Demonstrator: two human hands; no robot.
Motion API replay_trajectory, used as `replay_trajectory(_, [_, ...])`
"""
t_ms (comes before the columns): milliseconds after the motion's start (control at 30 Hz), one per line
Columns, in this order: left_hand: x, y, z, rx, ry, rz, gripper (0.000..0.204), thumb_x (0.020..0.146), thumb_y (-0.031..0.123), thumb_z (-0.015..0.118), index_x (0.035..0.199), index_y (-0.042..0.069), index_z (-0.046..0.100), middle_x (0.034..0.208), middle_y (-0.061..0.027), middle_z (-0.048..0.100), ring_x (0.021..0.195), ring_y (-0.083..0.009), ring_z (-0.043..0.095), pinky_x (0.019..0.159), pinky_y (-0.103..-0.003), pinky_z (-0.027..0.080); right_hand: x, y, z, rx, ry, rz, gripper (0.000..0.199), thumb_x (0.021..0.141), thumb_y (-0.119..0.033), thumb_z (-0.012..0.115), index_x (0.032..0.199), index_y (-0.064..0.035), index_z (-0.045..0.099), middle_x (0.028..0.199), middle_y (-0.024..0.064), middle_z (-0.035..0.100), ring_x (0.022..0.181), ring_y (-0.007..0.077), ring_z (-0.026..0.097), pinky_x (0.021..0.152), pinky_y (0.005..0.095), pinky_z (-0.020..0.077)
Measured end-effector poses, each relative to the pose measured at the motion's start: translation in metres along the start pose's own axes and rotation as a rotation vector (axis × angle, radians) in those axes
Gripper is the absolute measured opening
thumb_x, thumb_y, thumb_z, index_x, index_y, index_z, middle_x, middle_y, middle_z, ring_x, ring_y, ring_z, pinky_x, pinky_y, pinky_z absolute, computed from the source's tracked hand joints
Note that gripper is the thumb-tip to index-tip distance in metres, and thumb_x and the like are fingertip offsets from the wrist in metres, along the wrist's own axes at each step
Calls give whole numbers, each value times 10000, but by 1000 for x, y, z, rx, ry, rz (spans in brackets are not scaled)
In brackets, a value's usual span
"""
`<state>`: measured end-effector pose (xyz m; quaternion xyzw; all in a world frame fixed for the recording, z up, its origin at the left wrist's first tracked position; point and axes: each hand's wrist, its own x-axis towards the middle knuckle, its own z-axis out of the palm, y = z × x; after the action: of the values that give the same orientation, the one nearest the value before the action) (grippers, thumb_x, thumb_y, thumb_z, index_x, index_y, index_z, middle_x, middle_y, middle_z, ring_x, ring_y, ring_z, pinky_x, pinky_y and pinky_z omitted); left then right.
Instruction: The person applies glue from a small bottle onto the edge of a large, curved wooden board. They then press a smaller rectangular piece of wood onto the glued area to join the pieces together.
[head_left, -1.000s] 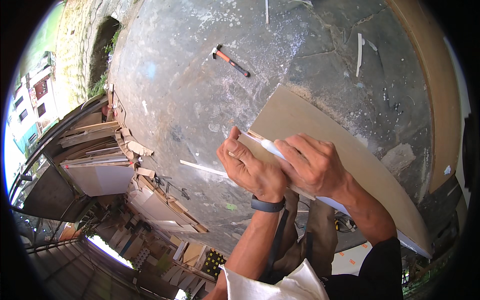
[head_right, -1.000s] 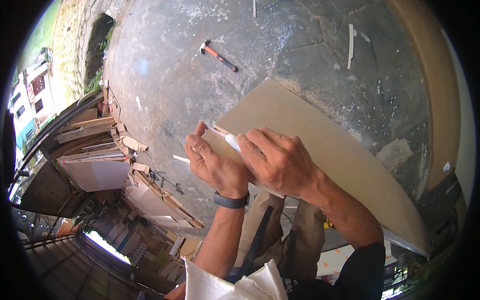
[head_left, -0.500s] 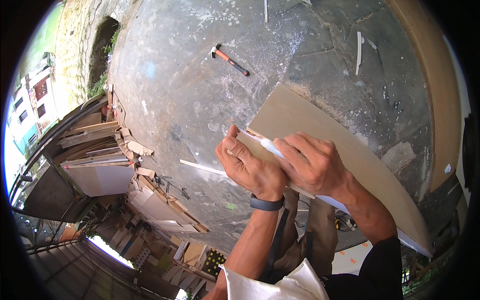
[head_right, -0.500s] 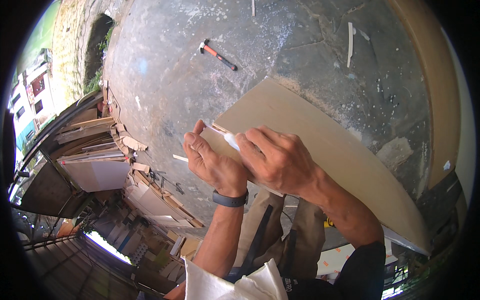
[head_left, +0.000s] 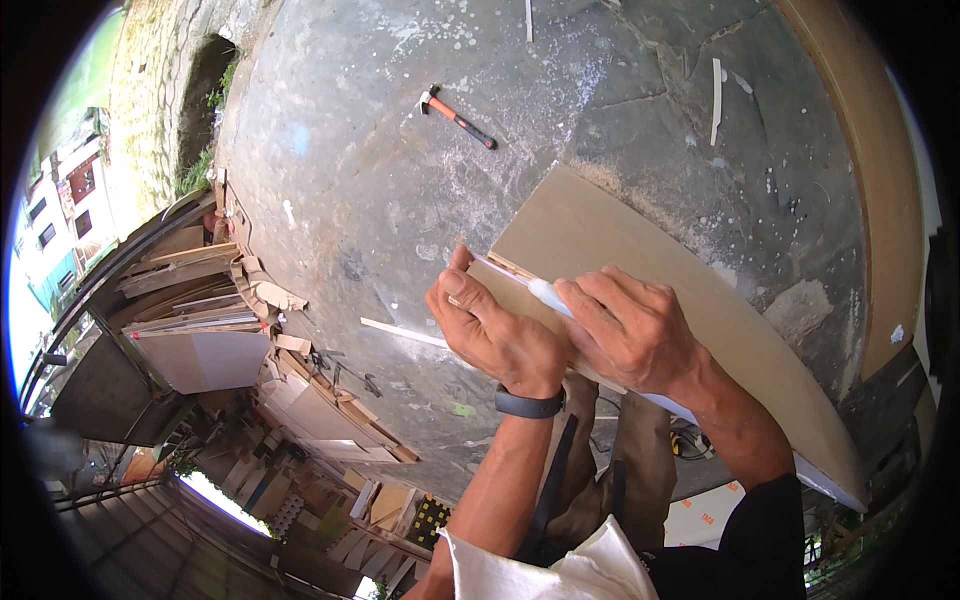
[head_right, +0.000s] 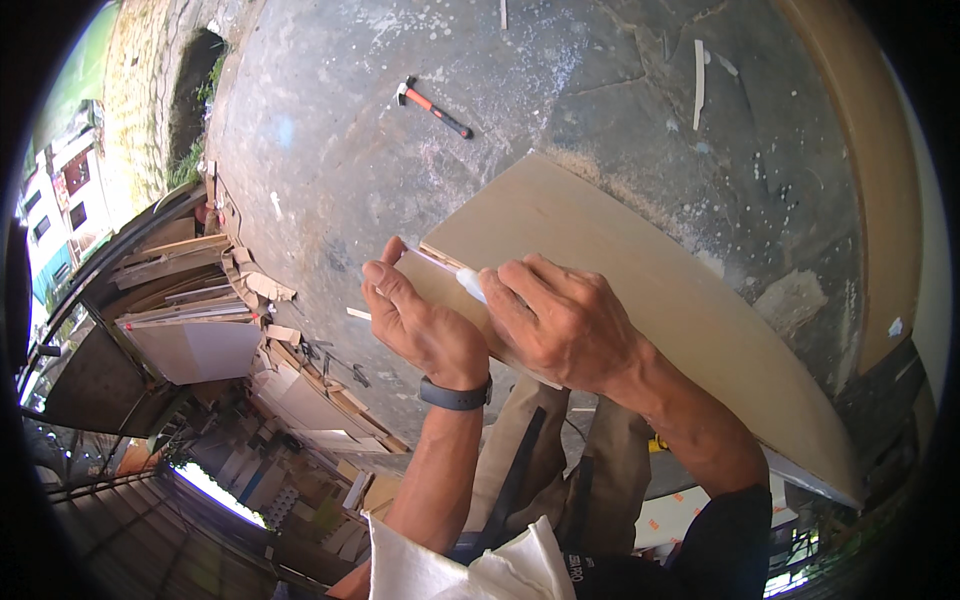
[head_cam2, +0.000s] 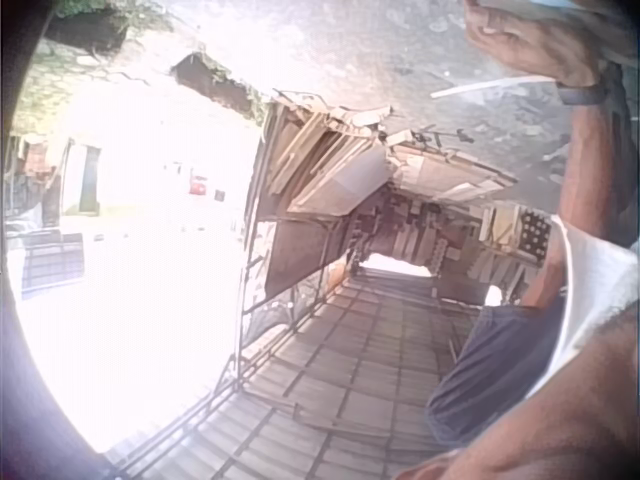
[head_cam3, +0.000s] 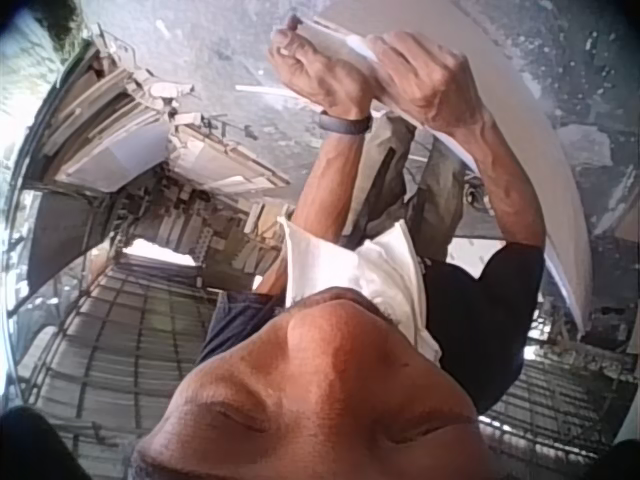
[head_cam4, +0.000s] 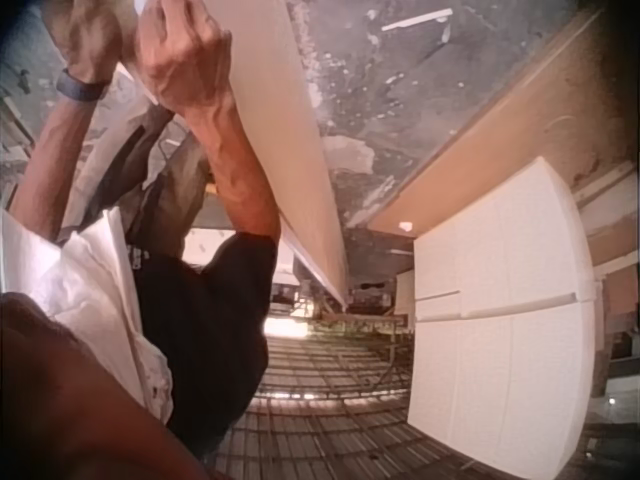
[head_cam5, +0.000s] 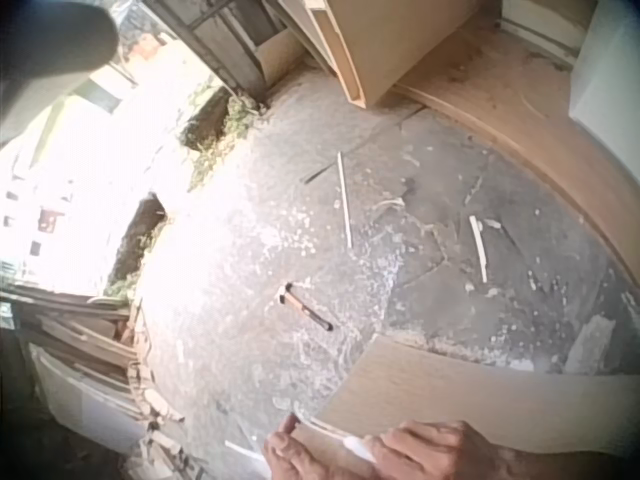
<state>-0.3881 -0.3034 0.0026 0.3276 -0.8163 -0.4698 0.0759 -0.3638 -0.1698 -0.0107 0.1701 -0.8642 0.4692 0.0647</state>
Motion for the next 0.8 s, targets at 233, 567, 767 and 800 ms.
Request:
replay_trajectory(233, [1,0,0,-1,-8,7,581,1158,427,379,1210,-85,647,1124,-101,531,990,-173,570,910,-344,476,-9,2,2,11,38,9,379,753,-56,784,1088,85,676,890,110,622,749,229,669,578,341,558])
replay_trajectory(567, [1,0,-1,-26,-13,-1,579,1157,429,385,1192,-89,639,1130,-101,524,989,-165,566,901,-343,482,2,2,2,24,0,-1,373,758,-56,780,1089,87,681,891,117,622,769,240,678,582,344,562])
replay_trajectory(767, [2,-5,2,3,36,69,550,1146,459,415,1179,-34,656,940,-86,657,839,-131,624,749,-282,520,-3,2,2,27,41,14,371,742,-34,783,1083,78,688,899,115,637,772,240,685,595,338,566])
replay_trajectory(800, [2,-5,2,5,35,73,552,1146,459,415,1178,-37,656,942,-88,659,841,-131,625,748,-281,520,-5,3,1,31,68,17,369,739,-27,784,1080,76,691,900,114,641,772,239,686,597,338,565])
